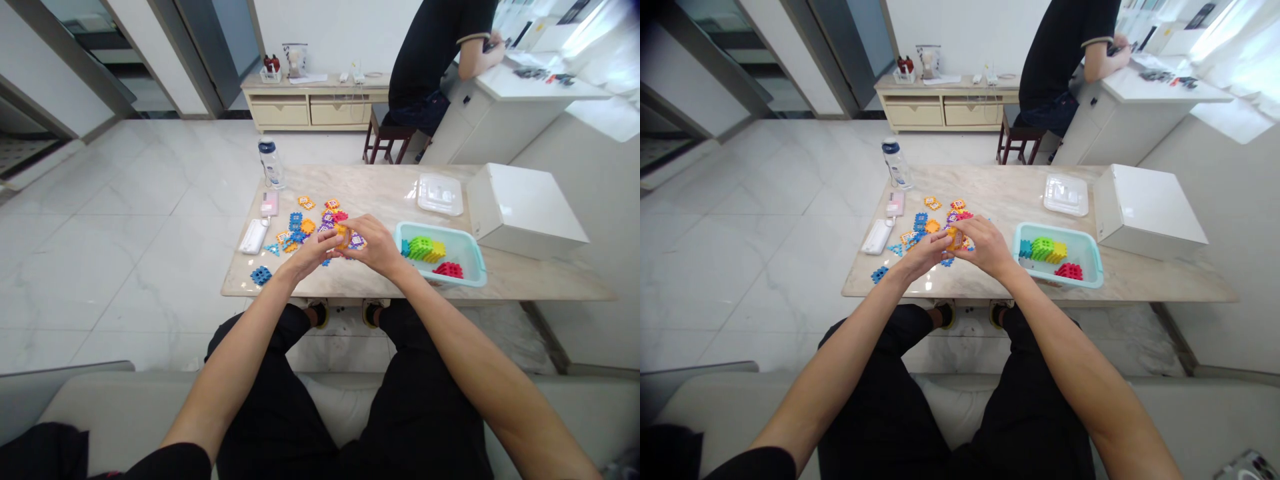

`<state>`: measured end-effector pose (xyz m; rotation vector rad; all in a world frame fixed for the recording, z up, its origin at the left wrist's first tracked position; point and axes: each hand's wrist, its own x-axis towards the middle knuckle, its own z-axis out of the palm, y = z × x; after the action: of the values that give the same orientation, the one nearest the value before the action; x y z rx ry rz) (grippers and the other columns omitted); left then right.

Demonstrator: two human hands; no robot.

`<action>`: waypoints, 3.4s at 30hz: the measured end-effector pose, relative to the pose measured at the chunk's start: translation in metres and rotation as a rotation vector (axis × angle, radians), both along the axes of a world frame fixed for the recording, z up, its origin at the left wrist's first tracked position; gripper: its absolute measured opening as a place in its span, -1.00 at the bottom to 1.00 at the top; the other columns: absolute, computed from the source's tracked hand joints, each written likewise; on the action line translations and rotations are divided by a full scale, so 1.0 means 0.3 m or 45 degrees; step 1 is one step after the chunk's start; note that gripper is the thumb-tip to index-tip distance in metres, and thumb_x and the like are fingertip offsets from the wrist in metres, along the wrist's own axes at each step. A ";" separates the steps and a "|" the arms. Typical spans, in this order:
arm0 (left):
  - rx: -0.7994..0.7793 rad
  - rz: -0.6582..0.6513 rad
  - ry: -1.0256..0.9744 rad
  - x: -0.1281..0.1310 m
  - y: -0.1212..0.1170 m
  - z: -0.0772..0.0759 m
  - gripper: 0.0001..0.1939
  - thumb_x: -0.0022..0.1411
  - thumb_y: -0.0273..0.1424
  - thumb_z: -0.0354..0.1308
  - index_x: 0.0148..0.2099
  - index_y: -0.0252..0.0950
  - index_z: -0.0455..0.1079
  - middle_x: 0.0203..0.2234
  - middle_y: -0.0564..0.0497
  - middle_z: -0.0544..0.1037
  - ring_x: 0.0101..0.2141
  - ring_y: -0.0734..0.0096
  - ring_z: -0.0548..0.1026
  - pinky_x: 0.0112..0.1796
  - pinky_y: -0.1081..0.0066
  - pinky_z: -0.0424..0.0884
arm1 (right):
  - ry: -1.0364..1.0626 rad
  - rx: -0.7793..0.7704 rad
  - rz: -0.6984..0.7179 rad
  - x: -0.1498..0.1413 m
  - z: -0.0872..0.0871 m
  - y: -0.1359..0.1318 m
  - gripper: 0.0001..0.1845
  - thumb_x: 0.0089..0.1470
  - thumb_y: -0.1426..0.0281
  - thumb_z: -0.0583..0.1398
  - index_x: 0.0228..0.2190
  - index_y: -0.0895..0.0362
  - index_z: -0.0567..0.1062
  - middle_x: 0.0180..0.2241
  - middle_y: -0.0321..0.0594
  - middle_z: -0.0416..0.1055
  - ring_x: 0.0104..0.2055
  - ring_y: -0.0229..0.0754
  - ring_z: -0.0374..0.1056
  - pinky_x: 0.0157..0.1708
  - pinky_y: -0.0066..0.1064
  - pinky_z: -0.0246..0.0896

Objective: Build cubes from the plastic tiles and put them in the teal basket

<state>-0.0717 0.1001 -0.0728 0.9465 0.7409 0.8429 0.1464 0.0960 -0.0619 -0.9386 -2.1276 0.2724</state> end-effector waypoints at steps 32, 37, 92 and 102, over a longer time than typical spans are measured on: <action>0.188 0.538 0.408 0.012 0.014 -0.047 -0.63 0.06 -0.15 0.62 -0.20 -0.30 0.77 -0.27 -0.09 0.77 -0.16 0.16 0.63 -0.11 0.28 0.49 | -0.379 -0.021 -0.336 -0.056 -0.058 0.007 -0.58 0.32 0.26 0.45 0.15 0.07 0.60 0.09 0.09 0.65 0.16 0.32 0.44 0.12 0.15 0.40; 0.167 0.557 0.465 0.016 0.015 -0.048 -0.62 0.05 -0.15 0.63 -0.18 -0.30 0.77 -0.27 -0.08 0.76 -0.19 0.20 0.61 -0.13 0.30 0.45 | -0.367 -0.079 -0.341 -0.050 -0.081 0.018 -0.52 0.31 0.19 0.46 0.15 0.10 0.59 0.08 0.13 0.63 0.16 0.33 0.45 0.12 0.16 0.41; 0.094 0.766 0.539 -0.131 0.098 -0.024 -0.81 0.27 -0.32 0.28 -0.10 -0.23 0.62 -0.04 -0.11 0.66 -0.02 0.20 0.55 -0.16 0.32 0.48 | -1.051 -0.738 -0.481 0.096 -0.174 0.109 -0.57 0.55 0.28 0.13 0.25 0.20 0.58 0.25 0.12 0.59 0.31 0.09 0.50 0.25 -0.26 0.38; 0.137 0.613 0.607 -0.086 0.036 -0.021 -0.84 0.31 -0.34 0.25 -0.12 -0.23 0.62 -0.13 -0.10 0.67 -0.13 0.22 0.56 -0.20 0.33 0.48 | -1.244 -0.869 -0.597 0.043 -0.264 0.123 -0.48 0.46 0.36 0.15 0.33 0.28 0.51 0.28 0.34 0.50 0.27 0.24 0.52 0.24 -0.06 0.41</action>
<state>-0.0975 0.1110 -0.0792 1.0994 1.3831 1.0959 0.1595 0.1329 -0.1412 -2.2930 -2.5801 0.3481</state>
